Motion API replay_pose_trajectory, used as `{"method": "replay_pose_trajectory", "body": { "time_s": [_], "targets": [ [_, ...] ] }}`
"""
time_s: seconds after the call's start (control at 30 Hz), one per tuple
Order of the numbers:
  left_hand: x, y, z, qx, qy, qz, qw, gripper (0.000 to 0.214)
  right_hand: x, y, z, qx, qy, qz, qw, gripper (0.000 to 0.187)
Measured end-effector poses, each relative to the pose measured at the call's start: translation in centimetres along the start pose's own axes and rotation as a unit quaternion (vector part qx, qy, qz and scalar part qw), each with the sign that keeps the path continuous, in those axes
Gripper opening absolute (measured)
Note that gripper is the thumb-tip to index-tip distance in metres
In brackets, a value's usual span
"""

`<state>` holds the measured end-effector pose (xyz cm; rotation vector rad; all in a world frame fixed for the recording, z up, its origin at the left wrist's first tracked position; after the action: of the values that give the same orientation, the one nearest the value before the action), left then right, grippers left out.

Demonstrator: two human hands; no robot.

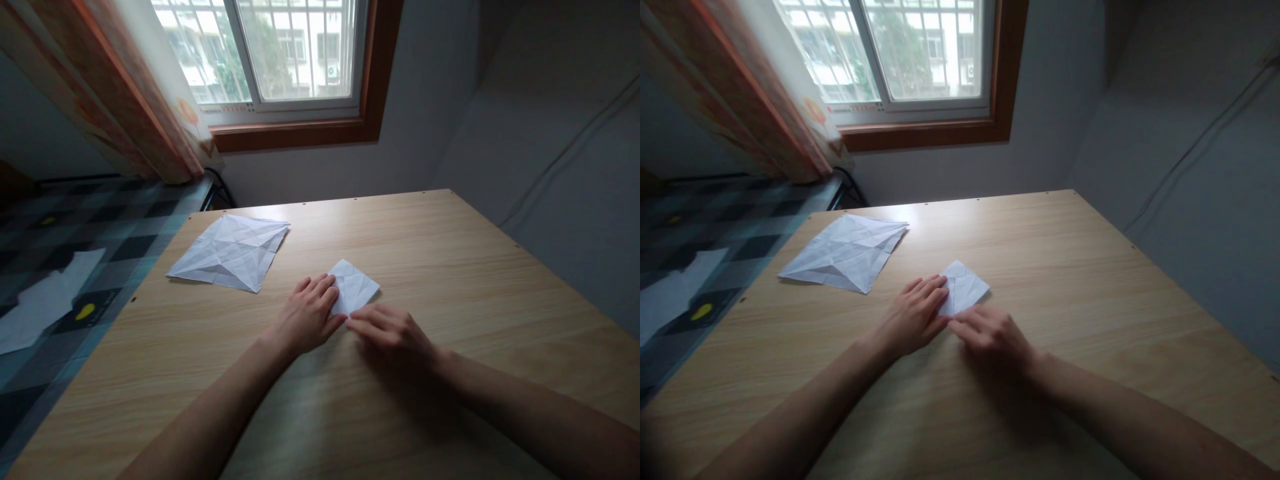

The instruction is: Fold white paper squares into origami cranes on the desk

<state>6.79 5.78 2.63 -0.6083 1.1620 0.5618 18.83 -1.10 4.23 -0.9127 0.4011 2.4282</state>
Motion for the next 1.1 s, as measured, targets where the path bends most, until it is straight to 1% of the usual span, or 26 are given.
{"method": "replay_pose_trajectory", "body": {
  "time_s": [0.03, 0.1, 0.13, 0.2, 0.27, 0.37, 0.43, 0.5, 0.6, 0.67, 0.7, 0.73, 0.77, 0.8, 0.83, 0.9, 0.93, 0.97, 1.03, 1.1],
  "targets": [
    [0.1, 0.1, 0.0, 0.000, 0.000, -0.006, 1.000, 0.038, -0.5, -1.4, -0.1, 0.046, -0.035, -0.003, 0.998, 0.032],
    [0.2, 0.1, -0.1, 0.002, 0.003, -0.018, 1.000, 0.042, -1.0, -4.4, -0.7, 0.142, -0.064, -0.015, 0.988, 0.042],
    [0.2, 0.2, -0.1, 0.003, 0.003, -0.023, 1.000, 0.045, -1.0, -5.7, -1.0, 0.187, -0.062, -0.015, 0.980, 0.045],
    [0.2, 0.2, -0.2, 0.006, 0.002, -0.032, 0.999, 0.047, -0.8, -7.6, -1.6, 0.244, -0.044, 0.008, 0.969, 0.049],
    [0.2, 0.2, -0.1, 0.006, 0.003, -0.037, 0.999, 0.046, -0.3, -8.5, -1.9, 0.269, -0.023, 0.053, 0.961, 0.047],
    [0.2, 0.3, -0.1, 0.001, 0.010, -0.037, 0.999, 0.038, 0.4, -8.6, -1.9, 0.275, 0.003, 0.114, 0.955, 0.039],
    [0.3, 0.3, -0.1, 0.001, 0.011, -0.039, 0.999, 0.037, 0.7, -8.8, -2.0, 0.297, -0.007, 0.143, 0.944, 0.036],
    [0.3, 0.3, -0.1, 0.004, 0.009, -0.042, 0.999, 0.040, 0.7, -9.4, -2.3, 0.345, -0.046, 0.178, 0.920, 0.034],
    [0.4, 0.3, -0.1, 0.009, 0.011, -0.048, 0.999, 0.044, 1.4, -10.4, -3.1, 0.420, -0.098, 0.273, 0.860, 0.031],
    [0.4, 0.3, -0.2, 0.014, 0.014, -0.054, 0.998, 0.045, 1.9, -10.9, -3.4, 0.448, -0.114, 0.333, 0.822, 0.029],
    [0.4, 0.2, -0.2, 0.016, 0.016, -0.056, 0.998, 0.045, 1.9, -11.1, -3.5, 0.455, -0.123, 0.352, 0.809, 0.030],
    [0.4, 0.2, -0.2, 0.019, 0.017, -0.058, 0.998, 0.044, 1.9, -11.3, -3.5, 0.455, -0.132, 0.364, 0.802, 0.031],
    [0.4, 0.2, -0.2, 0.021, 0.018, -0.059, 0.998, 0.042, 1.7, -11.4, -3.4, 0.448, -0.136, 0.371, 0.802, 0.032],
    [0.4, 0.2, -0.2, 0.022, 0.018, -0.058, 0.998, 0.040, 1.6, -11.4, -3.2, 0.431, -0.127, 0.373, 0.812, 0.034],
    [0.4, 0.2, -0.2, 0.023, 0.017, -0.057, 0.998, 0.039, 1.5, -11.2, -2.8, 0.405, -0.105, 0.367, 0.831, 0.036],
    [0.4, 0.2, -0.2, 0.025, 0.015, -0.056, 0.998, 0.040, 1.4, -10.6, -2.1, 0.334, -0.037, 0.329, 0.883, 0.036],
    [0.4, 0.2, -0.2, 0.026, 0.015, -0.055, 0.998, 0.042, 1.4, -10.3, -1.7, 0.296, -0.001, 0.305, 0.905, 0.033],
    [0.4, 0.1, -0.2, 0.028, 0.015, -0.056, 0.998, 0.043, 1.4, -10.0, -1.4, 0.265, 0.028, 0.286, 0.921, 0.030],
    [0.5, 0.1, -0.2, 0.032, 0.016, -0.058, 0.998, 0.045, 1.5, -9.8, -0.9, 0.227, 0.065, 0.269, 0.934, 0.021],
    [0.5, 0.1, -0.2, 0.034, 0.015, -0.060, 0.998, 0.046, 1.8, -10.1, -0.5, 0.233, 0.088, 0.261, 0.933, 0.015]
  ]
}}
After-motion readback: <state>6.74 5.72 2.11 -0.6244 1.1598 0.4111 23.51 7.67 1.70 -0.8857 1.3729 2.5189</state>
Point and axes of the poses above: each hand's wrist, its own z-axis towards the middle knuckle, its own x-axis out of the palm, y = z × x, the point moved 7 cm from there along z, towards the middle knuckle, and after that the axes turned 8 degrees about -y, right-handed, at the moved point
